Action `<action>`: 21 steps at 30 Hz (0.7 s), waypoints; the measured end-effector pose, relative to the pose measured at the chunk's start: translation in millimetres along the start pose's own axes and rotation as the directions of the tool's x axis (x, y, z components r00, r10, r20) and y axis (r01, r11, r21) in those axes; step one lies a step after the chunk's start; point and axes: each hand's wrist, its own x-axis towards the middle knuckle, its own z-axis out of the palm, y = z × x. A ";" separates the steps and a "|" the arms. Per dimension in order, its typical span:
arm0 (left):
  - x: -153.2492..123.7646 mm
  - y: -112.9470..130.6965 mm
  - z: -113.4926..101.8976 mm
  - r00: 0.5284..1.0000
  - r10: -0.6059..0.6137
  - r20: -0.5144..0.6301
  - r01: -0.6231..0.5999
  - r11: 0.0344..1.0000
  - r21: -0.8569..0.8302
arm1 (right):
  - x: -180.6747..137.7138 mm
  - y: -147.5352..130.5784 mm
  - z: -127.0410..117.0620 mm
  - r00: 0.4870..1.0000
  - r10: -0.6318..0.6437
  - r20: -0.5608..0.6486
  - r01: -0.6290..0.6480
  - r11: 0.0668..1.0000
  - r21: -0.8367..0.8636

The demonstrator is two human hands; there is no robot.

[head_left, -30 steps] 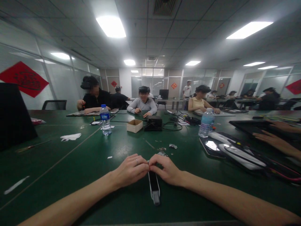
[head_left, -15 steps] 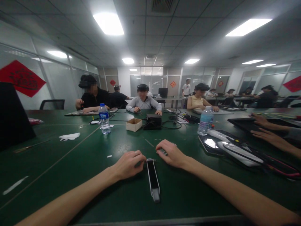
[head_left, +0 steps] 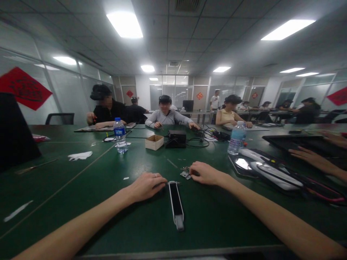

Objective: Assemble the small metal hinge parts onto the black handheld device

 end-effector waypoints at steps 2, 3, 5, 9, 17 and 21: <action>0.2 1.3 -0.5 1.000 0.003 0.013 -0.003 1.000 -0.002 | 1.3 -0.8 0.4 1.000 0.002 -0.008 -0.002 1.000 -0.017; 0.3 2.2 -1.2 1.000 0.003 0.018 -0.003 1.000 0.000 | 1.6 -1.1 0.2 1.000 0.004 -0.020 -0.004 1.000 -0.027; 0.6 4.1 -2.8 1.000 0.000 0.027 0.000 1.000 0.004 | 1.8 -2.5 -1.1 0.998 0.014 -0.064 -0.016 0.999 -0.045; 1.5 7.8 -5.6 0.999 -0.015 0.043 0.015 1.000 0.001 | 0.6 -13.2 -2.7 0.982 -0.010 -0.191 0.011 1.000 0.005; 1.9 9.9 -7.9 0.999 -0.016 0.029 0.015 0.999 0.044 | 0.4 -51.1 10.4 0.970 -0.112 -0.217 0.153 0.971 0.183; 1.8 11.6 -10.0 0.999 -0.027 0.036 0.025 0.998 0.063 | 0.5 -55.1 12.5 0.972 -0.096 -0.212 0.145 0.962 0.230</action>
